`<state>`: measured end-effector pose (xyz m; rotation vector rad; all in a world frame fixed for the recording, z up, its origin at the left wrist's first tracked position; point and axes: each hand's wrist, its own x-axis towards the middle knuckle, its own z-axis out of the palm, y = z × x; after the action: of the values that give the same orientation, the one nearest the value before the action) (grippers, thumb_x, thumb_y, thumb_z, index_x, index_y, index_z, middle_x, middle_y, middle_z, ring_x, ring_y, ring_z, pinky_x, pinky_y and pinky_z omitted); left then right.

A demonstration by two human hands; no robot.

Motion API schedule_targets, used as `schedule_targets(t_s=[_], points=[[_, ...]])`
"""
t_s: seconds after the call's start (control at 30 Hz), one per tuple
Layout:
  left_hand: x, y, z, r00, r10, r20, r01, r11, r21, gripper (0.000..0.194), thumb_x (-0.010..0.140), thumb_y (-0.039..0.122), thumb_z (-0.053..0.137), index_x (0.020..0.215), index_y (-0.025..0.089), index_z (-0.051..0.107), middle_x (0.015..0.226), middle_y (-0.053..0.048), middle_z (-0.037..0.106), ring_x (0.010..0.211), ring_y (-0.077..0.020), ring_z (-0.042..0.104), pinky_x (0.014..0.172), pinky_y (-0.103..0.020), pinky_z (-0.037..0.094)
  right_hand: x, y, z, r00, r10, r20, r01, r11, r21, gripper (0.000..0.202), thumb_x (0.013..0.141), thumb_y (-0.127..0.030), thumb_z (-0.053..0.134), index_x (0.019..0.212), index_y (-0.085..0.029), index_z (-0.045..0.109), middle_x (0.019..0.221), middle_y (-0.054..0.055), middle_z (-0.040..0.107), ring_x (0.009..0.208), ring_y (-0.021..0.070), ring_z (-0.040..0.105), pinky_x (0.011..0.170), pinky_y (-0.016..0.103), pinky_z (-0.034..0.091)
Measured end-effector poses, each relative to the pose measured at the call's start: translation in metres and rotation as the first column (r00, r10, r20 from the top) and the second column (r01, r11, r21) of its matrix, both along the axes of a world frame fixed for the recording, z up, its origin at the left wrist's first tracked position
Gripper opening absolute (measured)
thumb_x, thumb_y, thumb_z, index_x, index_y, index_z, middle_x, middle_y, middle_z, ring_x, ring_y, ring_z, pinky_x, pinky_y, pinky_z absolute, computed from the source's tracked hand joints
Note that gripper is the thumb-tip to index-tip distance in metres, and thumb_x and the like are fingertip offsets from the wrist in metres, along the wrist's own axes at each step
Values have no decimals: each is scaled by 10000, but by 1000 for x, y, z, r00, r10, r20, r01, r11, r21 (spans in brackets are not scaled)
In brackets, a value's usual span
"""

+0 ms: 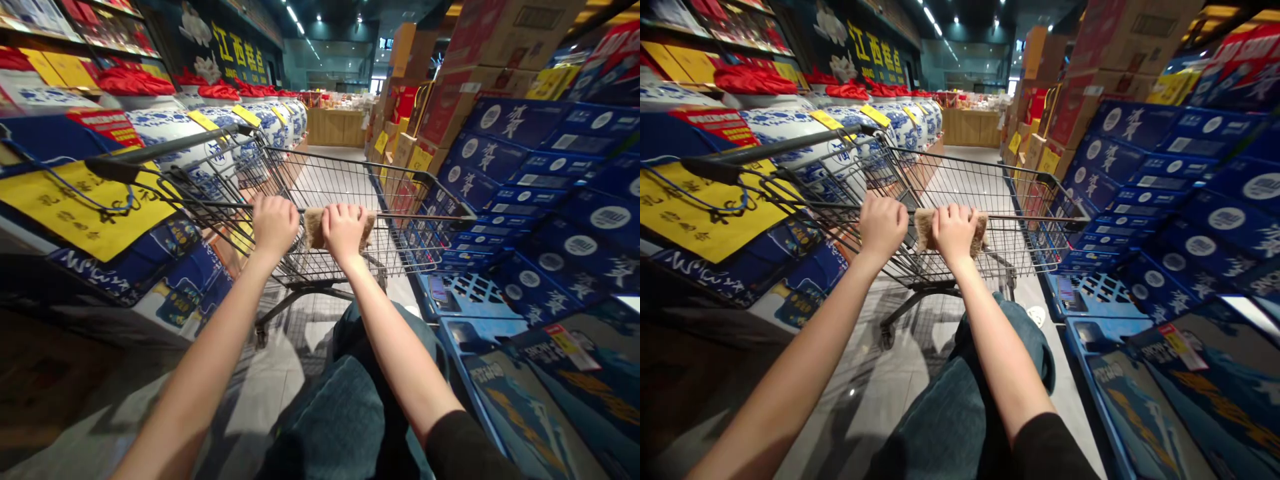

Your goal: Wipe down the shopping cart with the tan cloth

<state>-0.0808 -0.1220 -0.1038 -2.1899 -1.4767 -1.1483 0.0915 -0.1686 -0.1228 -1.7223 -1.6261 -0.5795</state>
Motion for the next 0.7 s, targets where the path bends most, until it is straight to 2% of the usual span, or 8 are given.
schedule_targets(t_s=[0.1, 0.2, 0.3, 0.43, 0.53, 0.63, 0.7], points=[[17, -4, -4, 996, -39, -75, 40, 999, 0, 331, 1001, 307, 359, 903, 215, 662, 947, -109, 681, 1027, -307, 586, 1046, -517, 387, -2, 0, 0, 997, 63, 39, -62, 998, -24, 404, 1082, -350, 329, 1073, -222, 712, 1123, 98, 722, 1122, 253, 570, 1114, 447, 238], [18, 1, -9, 997, -55, -53, 58, 997, 55, 325, 1005, 333, 364, 865, 230, 638, 920, -95, 687, 987, -296, 581, 985, -491, 382, -2, 4, 0, 999, 25, -24, -25, 1000, -8, 416, 1077, -317, 328, 977, -193, 712, 1036, 97, 733, 1058, 247, 588, 1069, 434, 280], [18, 7, -12, 1000, -25, -13, 27, 996, 89, 314, 996, 320, 373, 817, 227, 615, 887, -97, 686, 950, -295, 576, 959, -489, 367, -18, 8, -1, 998, 10, -63, -7, 999, 48, 365, 1060, -312, 373, 969, -194, 705, 1048, 95, 735, 1054, 266, 580, 1069, 465, 275], [17, 8, -12, 999, -28, -37, 32, 995, 94, 305, 986, 309, 381, 797, 225, 606, 867, -102, 682, 939, -300, 577, 932, -484, 365, -31, 10, -1, 991, 130, 13, -130, 990, 58, 358, 1067, -360, 381, 983, -215, 697, 1046, 81, 731, 1048, 253, 573, 1041, 439, 301], [11, 6, -11, 993, -89, -83, 97, 990, 99, 303, 994, 325, 382, 834, 229, 620, 885, -99, 685, 950, -299, 581, 927, -475, 370, -6, 8, -1, 993, 120, -4, -120, 991, 54, 387, 1065, -341, 365, 918, -203, 696, 993, 81, 734, 1007, 240, 584, 996, 406, 334], [8, 5, -11, 989, -122, -81, 129, 988, 87, 292, 995, 327, 388, 869, 228, 632, 924, -102, 694, 971, -300, 585, 939, -477, 369, 29, 6, 0, 990, -48, -129, 55, 997, 56, 415, 1051, -276, 347, 850, -181, 699, 953, 93, 741, 969, 240, 596, 989, 413, 346], [11, 4, -11, 993, -109, -52, 113, 990, 81, 287, 994, 325, 395, 864, 226, 631, 931, -103, 696, 980, -303, 584, 952, -484, 364, 41, 3, 1, 975, -126, -182, 136, 990, 45, 431, 1046, -254, 336, 842, -173, 707, 958, 97, 747, 970, 245, 601, 1004, 428, 346]])
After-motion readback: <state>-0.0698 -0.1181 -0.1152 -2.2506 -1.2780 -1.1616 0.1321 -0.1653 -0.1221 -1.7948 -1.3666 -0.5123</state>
